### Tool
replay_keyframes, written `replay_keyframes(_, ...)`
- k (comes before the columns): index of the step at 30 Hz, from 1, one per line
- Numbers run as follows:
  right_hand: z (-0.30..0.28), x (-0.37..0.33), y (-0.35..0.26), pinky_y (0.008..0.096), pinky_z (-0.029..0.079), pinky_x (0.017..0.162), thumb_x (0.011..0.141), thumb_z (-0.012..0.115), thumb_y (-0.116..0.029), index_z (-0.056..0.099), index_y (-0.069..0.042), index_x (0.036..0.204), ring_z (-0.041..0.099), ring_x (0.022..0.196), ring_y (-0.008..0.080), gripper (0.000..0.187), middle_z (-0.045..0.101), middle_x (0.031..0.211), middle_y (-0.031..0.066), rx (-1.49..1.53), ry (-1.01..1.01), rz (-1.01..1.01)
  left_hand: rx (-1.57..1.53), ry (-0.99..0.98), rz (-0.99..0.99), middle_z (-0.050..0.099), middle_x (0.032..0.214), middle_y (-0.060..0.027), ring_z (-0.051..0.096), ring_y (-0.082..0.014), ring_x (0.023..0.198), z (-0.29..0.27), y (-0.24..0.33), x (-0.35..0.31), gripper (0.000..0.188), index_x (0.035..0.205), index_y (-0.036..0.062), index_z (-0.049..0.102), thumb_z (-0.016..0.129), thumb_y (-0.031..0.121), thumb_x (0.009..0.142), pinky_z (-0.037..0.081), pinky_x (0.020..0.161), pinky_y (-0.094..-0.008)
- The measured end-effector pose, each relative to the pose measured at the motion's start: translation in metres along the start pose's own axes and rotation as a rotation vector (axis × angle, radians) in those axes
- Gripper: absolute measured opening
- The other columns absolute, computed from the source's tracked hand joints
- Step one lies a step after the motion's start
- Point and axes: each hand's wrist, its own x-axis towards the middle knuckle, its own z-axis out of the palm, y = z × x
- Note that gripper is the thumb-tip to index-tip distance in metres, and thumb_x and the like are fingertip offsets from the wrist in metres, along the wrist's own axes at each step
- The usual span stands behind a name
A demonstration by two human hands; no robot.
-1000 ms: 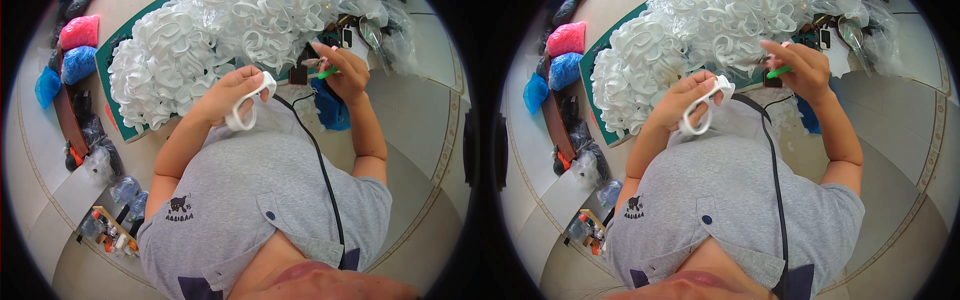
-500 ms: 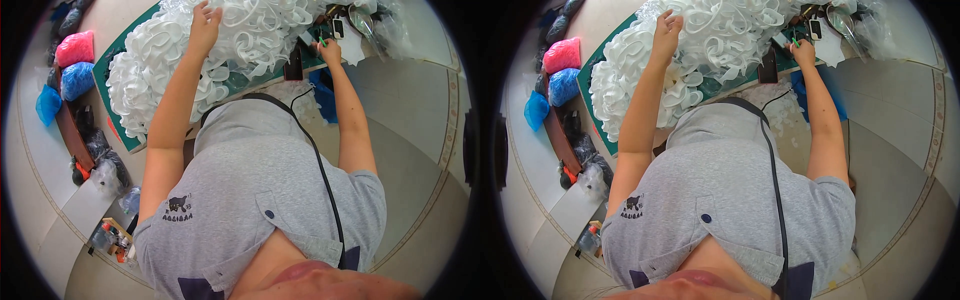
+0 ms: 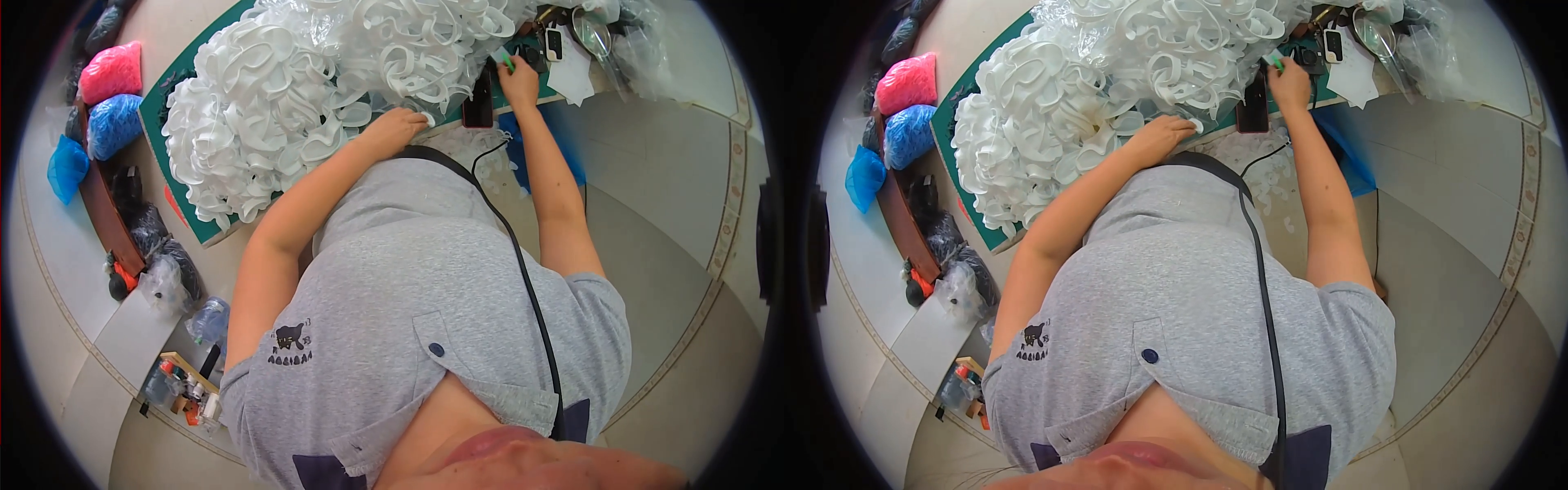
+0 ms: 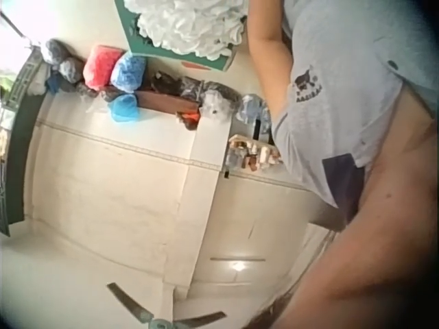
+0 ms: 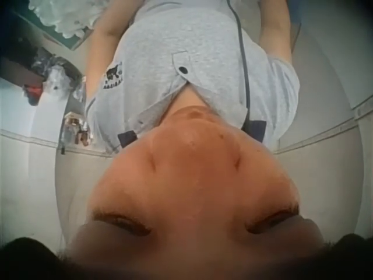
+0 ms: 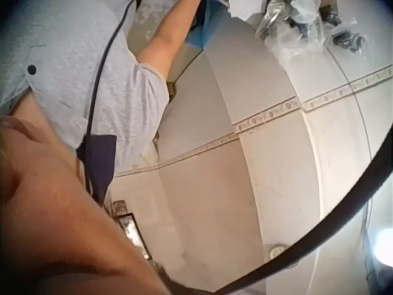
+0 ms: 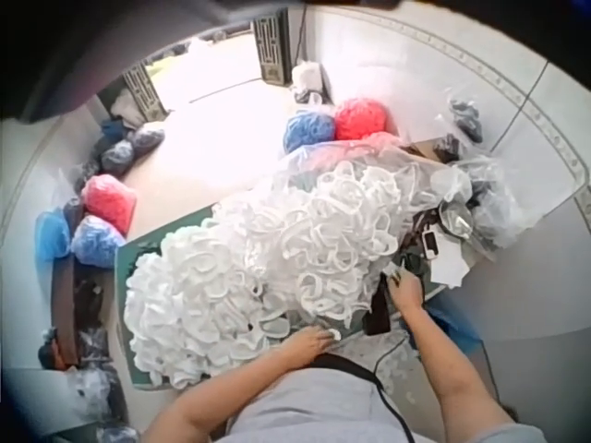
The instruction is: Inspecting and cleaning white plastic toy components using a small hand tool at a workbench.
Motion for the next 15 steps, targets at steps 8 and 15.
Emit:
replay_keyframes(8, -0.014, -0.078, -0.077, 0.0402, 0.049, 0.067, 0.080, 0.067, -0.027, 0.063, -0.006, 0.093, 0.063, 0.081, 0.0341, 0.025, 0.066, 0.085, 0.0138, 0.052, -0.390, -0.217, -0.976, -0.002, -0.015, 0.055, 0.125, -0.0129, 0.055, -0.0287, 0.110, -0.041, 0.058, 0.014, 0.024, 0.108, 0.0123, 0.067, 0.061, 0.014, 0.085, 0.045, 0.093, -0.0329)
replay_keyframes(15, -0.072, -0.126, -0.041, 0.0407, 0.050, 0.073, 0.081, 0.064, -0.015, 0.065, -0.009, 0.104, 0.063, 0.086, 0.0342, 0.024, 0.066, 0.095, 0.0140, 0.247, -0.559, -0.305, -0.311, 0.056, -0.651, 0.063, 0.097, -0.0128, 0.060, -0.0303, 0.093, -0.021, 0.011, -0.061, 0.024, 0.096, 0.0040, 0.064, 0.068, 0.018, 0.078, 0.047, 0.078, -0.0377)
